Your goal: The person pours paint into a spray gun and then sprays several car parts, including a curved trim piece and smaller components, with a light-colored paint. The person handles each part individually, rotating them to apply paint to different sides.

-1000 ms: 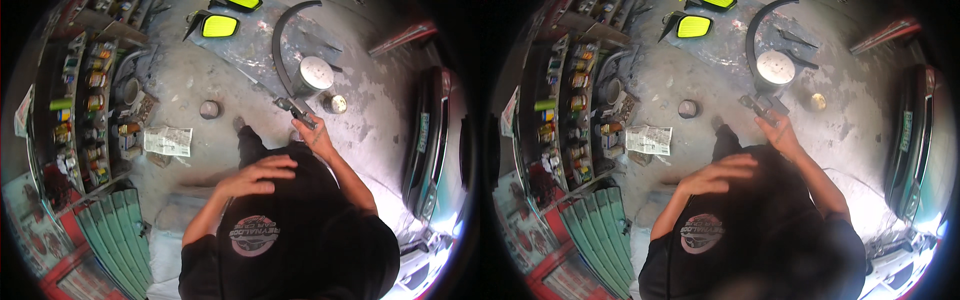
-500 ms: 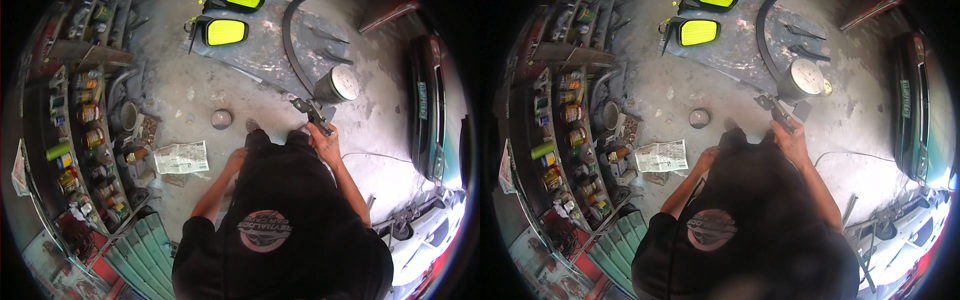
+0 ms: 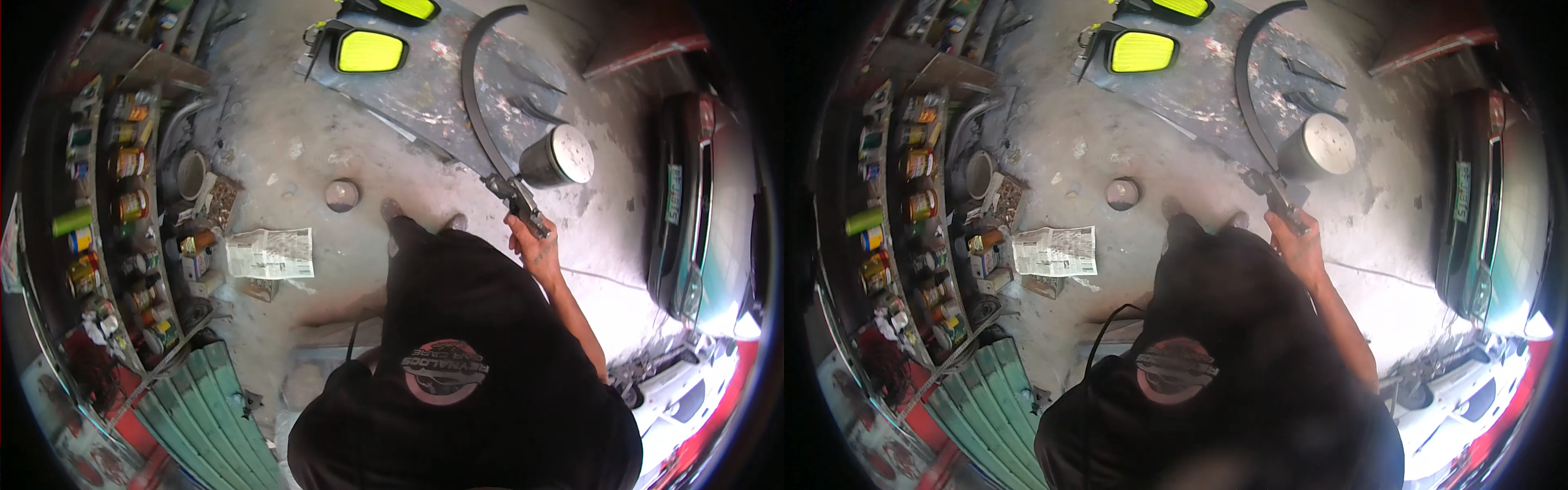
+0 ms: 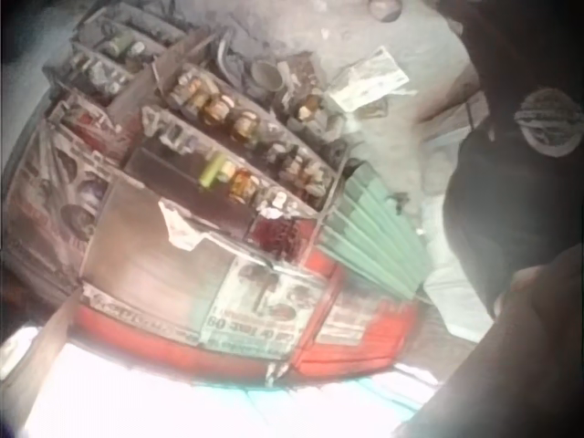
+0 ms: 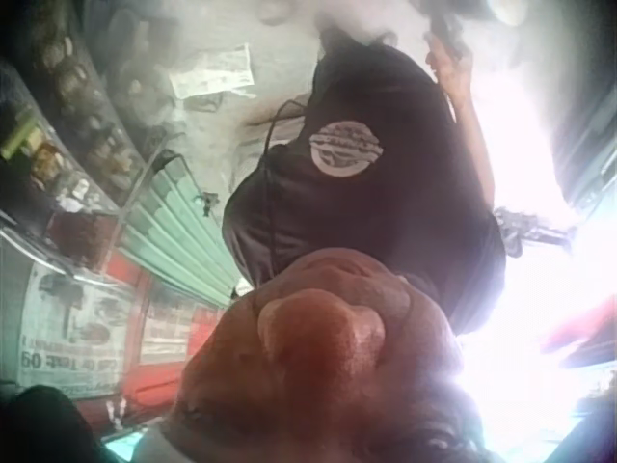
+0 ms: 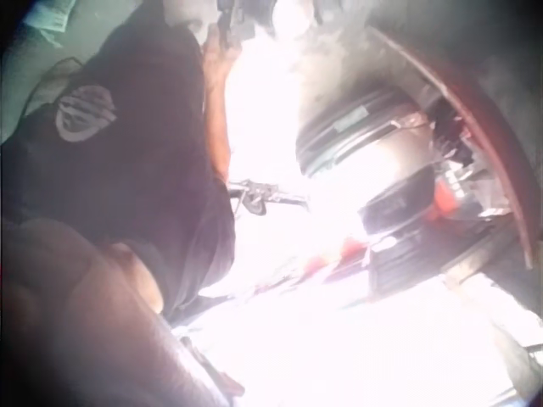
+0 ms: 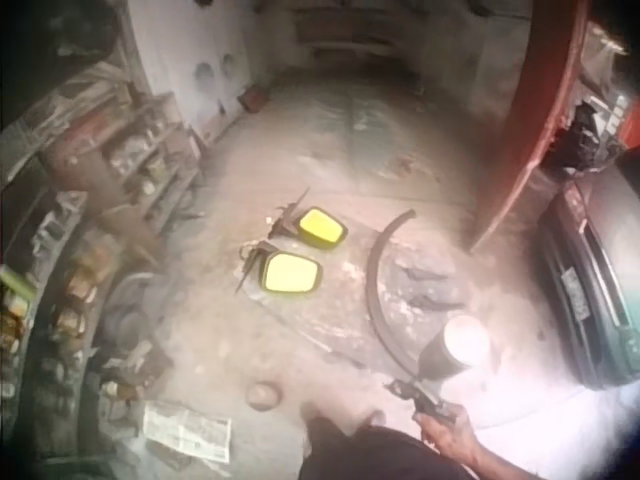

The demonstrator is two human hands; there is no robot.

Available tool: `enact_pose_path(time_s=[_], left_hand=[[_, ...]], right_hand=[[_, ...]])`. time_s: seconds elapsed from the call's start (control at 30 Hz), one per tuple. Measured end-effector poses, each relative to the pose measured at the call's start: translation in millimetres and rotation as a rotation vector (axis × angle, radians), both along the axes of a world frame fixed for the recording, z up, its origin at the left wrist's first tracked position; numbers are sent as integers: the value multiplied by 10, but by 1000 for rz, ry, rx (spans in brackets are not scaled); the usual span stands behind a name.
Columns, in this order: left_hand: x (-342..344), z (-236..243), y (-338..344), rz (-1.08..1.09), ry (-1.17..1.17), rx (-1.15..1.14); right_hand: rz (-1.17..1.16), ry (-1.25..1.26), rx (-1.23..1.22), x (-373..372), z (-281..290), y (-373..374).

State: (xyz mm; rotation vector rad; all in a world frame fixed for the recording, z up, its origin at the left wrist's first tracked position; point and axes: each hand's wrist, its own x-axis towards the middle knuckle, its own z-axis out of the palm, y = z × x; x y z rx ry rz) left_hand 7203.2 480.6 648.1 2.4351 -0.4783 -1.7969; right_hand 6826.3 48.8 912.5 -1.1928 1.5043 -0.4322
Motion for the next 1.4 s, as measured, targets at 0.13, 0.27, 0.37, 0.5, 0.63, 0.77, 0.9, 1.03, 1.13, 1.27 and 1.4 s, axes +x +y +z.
enact_pose_path(time_s=[0.13, 0.27, 0.37, 0.5, 0.63, 0.77, 0.9, 1.03, 1.13, 1.27, 1.4], left_hand=[[92, 458, 244, 114, -83, 0], [92, 891, 482, 185, -141, 31], [177, 1101, 447, 184, -174, 33], [97, 1218, 503, 215, -188, 33], [138, 1179, 474, 222, -185, 28], [153, 949, 415, 232, -147, 26], [210, 705, 432, 255, -109, 20], [367, 463, 278, 243, -61, 3], [434, 261, 130, 244, -17, -23], [579, 206, -13, 226, 10, -34], [677, 125, -96, 224, 38, -30]], right_hand=[[51, 0, 18, -182, -33, -53], [73, -11, 25, -372, -29, -58], [49, -16, 23, -508, -56, -42], [62, -48, 33, -573, -58, -50], [39, -43, 28, -575, -60, 0], [21, -11, 7, -432, -18, 14], [-2, 13, 13, -180, -36, 42], [-26, 20, 2, 105, -5, 134], [-5, 16, -17, 372, 11, 176], [-34, 6, 41, 649, 21, 253], [-48, 21, 57, 849, 41, 299]])
